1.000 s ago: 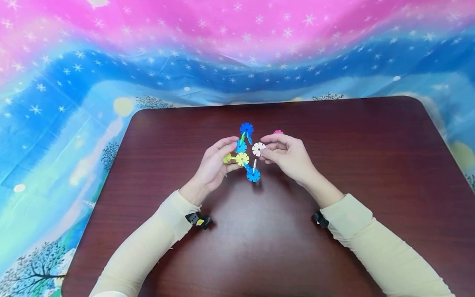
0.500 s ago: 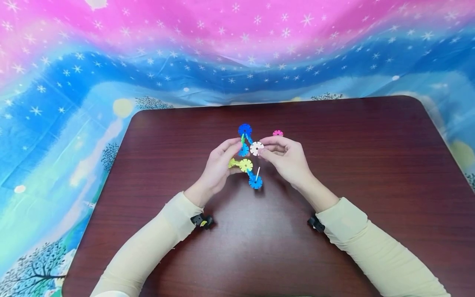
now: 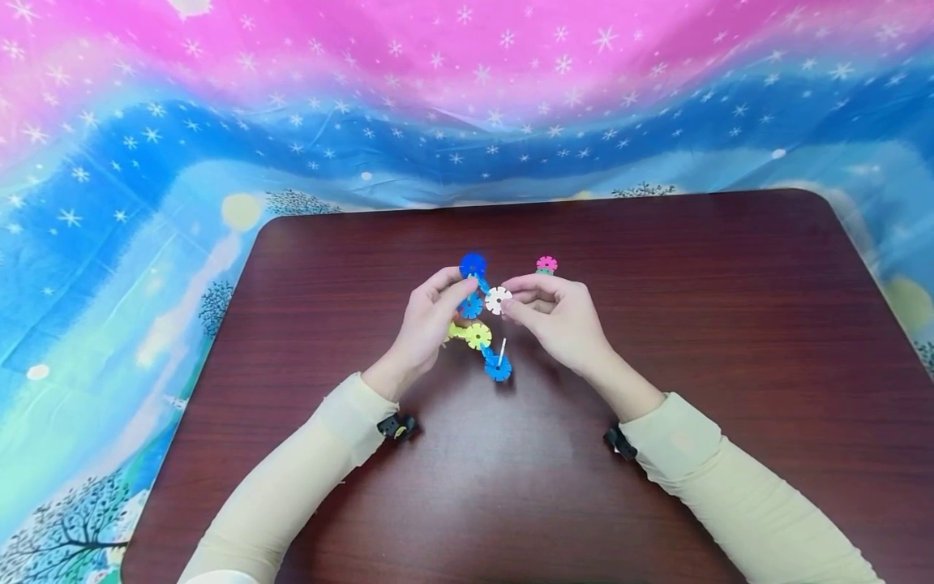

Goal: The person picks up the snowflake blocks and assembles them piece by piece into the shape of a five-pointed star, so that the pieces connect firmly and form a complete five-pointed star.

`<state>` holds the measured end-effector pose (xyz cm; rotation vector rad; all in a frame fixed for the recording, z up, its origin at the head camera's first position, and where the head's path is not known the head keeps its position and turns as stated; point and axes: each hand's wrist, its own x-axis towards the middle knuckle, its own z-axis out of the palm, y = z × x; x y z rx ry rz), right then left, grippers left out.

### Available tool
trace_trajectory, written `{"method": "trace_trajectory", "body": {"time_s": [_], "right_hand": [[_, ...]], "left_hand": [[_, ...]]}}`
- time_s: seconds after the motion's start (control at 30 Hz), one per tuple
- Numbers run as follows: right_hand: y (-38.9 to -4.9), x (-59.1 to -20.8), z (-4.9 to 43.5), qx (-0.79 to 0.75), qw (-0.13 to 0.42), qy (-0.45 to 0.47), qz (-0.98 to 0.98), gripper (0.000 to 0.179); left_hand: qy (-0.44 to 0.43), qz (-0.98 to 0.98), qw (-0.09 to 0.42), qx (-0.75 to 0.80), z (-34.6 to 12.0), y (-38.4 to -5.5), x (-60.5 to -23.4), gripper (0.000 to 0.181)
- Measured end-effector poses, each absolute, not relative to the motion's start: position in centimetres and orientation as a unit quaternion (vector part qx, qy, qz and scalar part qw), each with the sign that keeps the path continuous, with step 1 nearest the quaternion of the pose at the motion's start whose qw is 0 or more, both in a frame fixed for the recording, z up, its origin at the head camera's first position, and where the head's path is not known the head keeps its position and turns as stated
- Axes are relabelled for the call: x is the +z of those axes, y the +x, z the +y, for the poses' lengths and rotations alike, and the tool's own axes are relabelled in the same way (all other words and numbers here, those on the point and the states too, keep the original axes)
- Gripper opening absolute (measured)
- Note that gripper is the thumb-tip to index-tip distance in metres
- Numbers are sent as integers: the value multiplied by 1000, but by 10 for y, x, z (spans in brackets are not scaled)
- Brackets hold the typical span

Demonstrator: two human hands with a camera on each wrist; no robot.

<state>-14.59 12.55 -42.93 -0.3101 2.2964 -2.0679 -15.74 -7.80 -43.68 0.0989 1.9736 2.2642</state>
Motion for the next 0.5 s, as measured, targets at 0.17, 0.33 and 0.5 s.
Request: {"method": "trace_trajectory", "body": {"time_s": [0.17, 0.33, 0.5], "right_hand": [[-143, -431, 122, -671, 15, -92, 736, 28], [-140, -432, 120, -667, 10, -75, 741, 29], [-138, -431, 119, -658, -5, -69, 750, 29]], "left_hand": [[35, 659, 66, 749, -77, -156, -437, 27], [33, 647, 61, 760, -75, -154, -438, 27], [32, 649, 51, 758, -73, -151, -440, 27]]}}
